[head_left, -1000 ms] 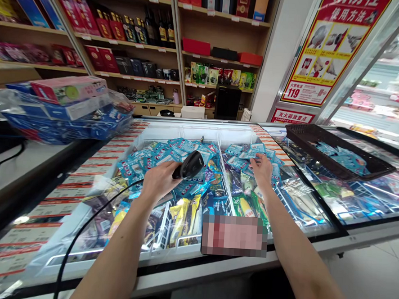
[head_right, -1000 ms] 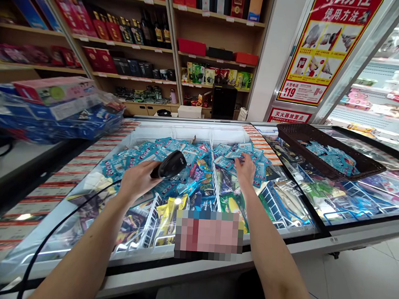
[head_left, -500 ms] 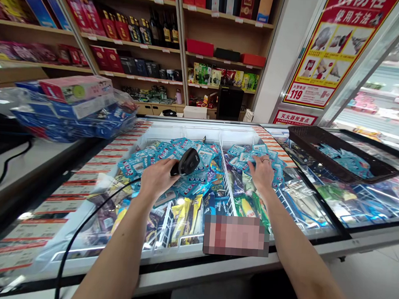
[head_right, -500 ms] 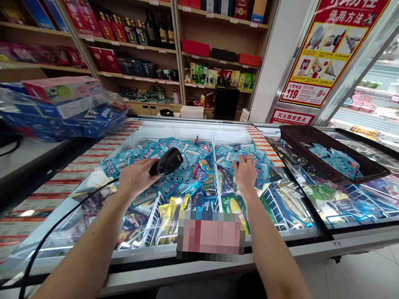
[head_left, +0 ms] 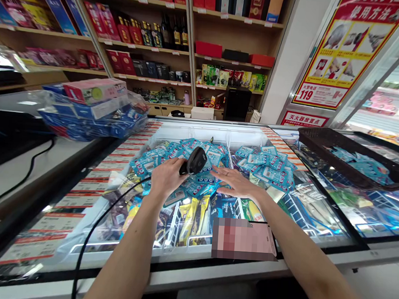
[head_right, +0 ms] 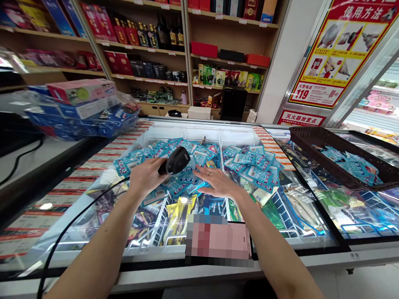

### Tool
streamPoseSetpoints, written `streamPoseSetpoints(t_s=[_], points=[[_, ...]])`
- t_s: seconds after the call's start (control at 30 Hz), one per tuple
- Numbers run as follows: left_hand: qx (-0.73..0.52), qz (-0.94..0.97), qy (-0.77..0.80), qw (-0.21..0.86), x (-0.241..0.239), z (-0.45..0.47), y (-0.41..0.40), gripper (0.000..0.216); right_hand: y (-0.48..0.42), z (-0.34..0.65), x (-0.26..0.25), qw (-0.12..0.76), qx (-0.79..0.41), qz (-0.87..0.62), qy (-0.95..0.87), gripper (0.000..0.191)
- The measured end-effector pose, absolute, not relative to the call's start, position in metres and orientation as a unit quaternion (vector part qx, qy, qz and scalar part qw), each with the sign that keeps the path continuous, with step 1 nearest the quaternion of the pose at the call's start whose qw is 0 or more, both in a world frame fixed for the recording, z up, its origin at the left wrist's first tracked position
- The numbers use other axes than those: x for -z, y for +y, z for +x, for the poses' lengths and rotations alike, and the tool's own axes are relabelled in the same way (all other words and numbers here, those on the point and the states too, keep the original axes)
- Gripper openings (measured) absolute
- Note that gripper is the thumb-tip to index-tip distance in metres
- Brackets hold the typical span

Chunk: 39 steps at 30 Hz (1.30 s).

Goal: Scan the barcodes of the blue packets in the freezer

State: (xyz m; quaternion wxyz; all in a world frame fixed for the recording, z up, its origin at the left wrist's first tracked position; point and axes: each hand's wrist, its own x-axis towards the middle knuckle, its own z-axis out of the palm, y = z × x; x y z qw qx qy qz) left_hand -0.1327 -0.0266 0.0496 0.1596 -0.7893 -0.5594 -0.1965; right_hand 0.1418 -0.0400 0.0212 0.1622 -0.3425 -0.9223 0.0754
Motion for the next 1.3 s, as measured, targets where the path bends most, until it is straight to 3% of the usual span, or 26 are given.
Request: streamPoseSetpoints(t_s=[0.1,0.3,0.47,0.57,0.73,0.87,1.0,1.3], points=[[0.192,-0.792,-0.555,0.165,-0.049,-0.133,-0.026,0.031,-0.038,0.137,-0.022,0.152,-0.065,-0.324,-0.931,0.057],[0.201,-0.792,-0.555,0.155,-0.049,-0.133,-0.026,0.032,-0.038,0.147,-0.019,0.231,-0.058,-0.404,-0.883,0.039],[0.2,-0.798,-0.547,0.157,-0.048,-0.132,-0.026,0.03,-0.037,0.158,-0.01,0.288,-0.072,-0.505,-0.81,0.04],[0.193,-0.801,-0.543,0.161,-0.047,-0.13,-0.026,0.03,-0.033,0.157,-0.003,0.316,-0.049,-0.539,-0.78,0.051],[0.182,-0.814,-0.526,0.163,-0.046,-0.126,-0.027,0.03,-0.022,0.153,0.007,0.283,0.031,-0.561,-0.777,0.056],[0.176,-0.821,-0.52,0.155,-0.048,-0.124,-0.028,0.032,-0.014,0.159,0.011,0.314,-0.036,-0.575,-0.755,0.044],[0.176,-0.823,-0.52,0.147,-0.047,-0.122,-0.028,0.032,-0.014,0.165,0.01,0.361,-0.13,-0.592,-0.709,0.048],[0.175,-0.84,-0.495,0.135,-0.044,-0.117,-0.029,0.033,-0.013,0.177,0.006,0.536,-0.294,-0.55,-0.569,0.04]])
